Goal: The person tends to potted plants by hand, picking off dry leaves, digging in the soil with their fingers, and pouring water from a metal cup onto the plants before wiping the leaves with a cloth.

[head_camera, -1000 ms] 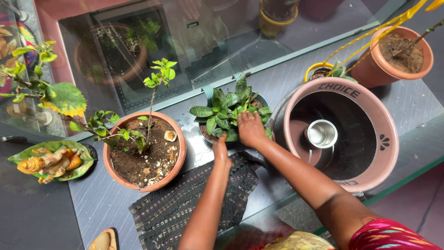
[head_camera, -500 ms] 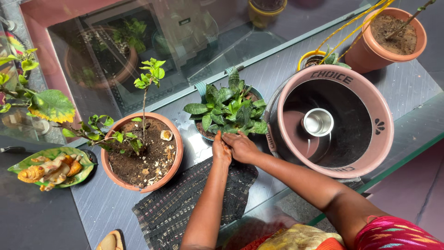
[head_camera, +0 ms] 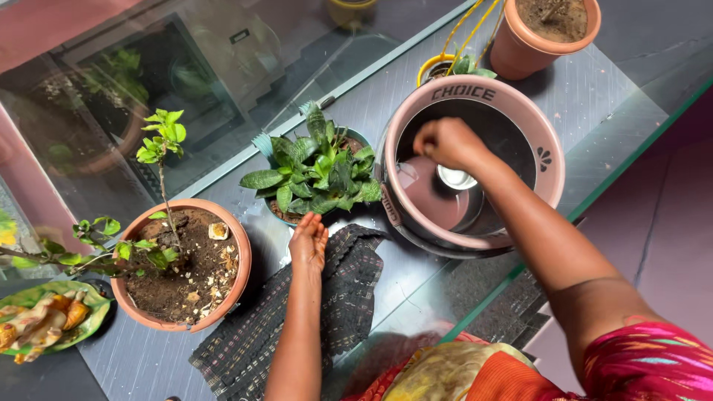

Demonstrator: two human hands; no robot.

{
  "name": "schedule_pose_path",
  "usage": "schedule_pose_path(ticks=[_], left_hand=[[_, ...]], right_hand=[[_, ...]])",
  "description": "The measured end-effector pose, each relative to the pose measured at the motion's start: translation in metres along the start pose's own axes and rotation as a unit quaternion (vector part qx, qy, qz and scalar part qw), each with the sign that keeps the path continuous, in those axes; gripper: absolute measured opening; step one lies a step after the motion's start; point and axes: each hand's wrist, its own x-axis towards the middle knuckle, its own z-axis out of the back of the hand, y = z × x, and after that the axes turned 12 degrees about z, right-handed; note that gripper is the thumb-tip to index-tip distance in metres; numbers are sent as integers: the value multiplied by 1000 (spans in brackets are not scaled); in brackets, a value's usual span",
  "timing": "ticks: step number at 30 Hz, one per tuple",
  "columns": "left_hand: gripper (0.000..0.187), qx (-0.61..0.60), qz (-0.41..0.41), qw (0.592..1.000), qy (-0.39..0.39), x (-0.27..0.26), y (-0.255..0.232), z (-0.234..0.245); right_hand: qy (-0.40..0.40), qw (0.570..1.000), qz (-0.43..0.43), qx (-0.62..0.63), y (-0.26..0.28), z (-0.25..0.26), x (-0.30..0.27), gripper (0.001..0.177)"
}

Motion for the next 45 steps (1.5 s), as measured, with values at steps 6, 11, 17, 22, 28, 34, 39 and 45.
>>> schedule_pose_path(ticks=[6,11,17,22,28,34,39,45], left_hand=[[37,17,23,1000,-3,-15,15,-13],[31,16,50,998,-20,-42,9,-27],[29,-15,38,999,-11,-37,-3,-31],[27,-30,32,999,-5,0,-3,-35],[18,-48,-7,999,-9,8,-27,-65],[22,9,-22,1000,8,34,-58,-86],[22,5,-11,998,58,102,-54,-68],[16,206,-158,961,-98,137,-69,-85]], right_hand=[[369,922,111,-30,-148,-166,22,31],[347,917,110,-163,-158,-195,43,42],[326,919,61,-211,-142,-212,41,38],[408,907,-103,-7,-157,-205,48,21],[201,735,-337,553,-116,-89,52,27],[267,746,-183,582,43,-47,95,46],[255,878,-91,396,113,-157,140,30],[137,986,84,-32,126,-164,176,23]])
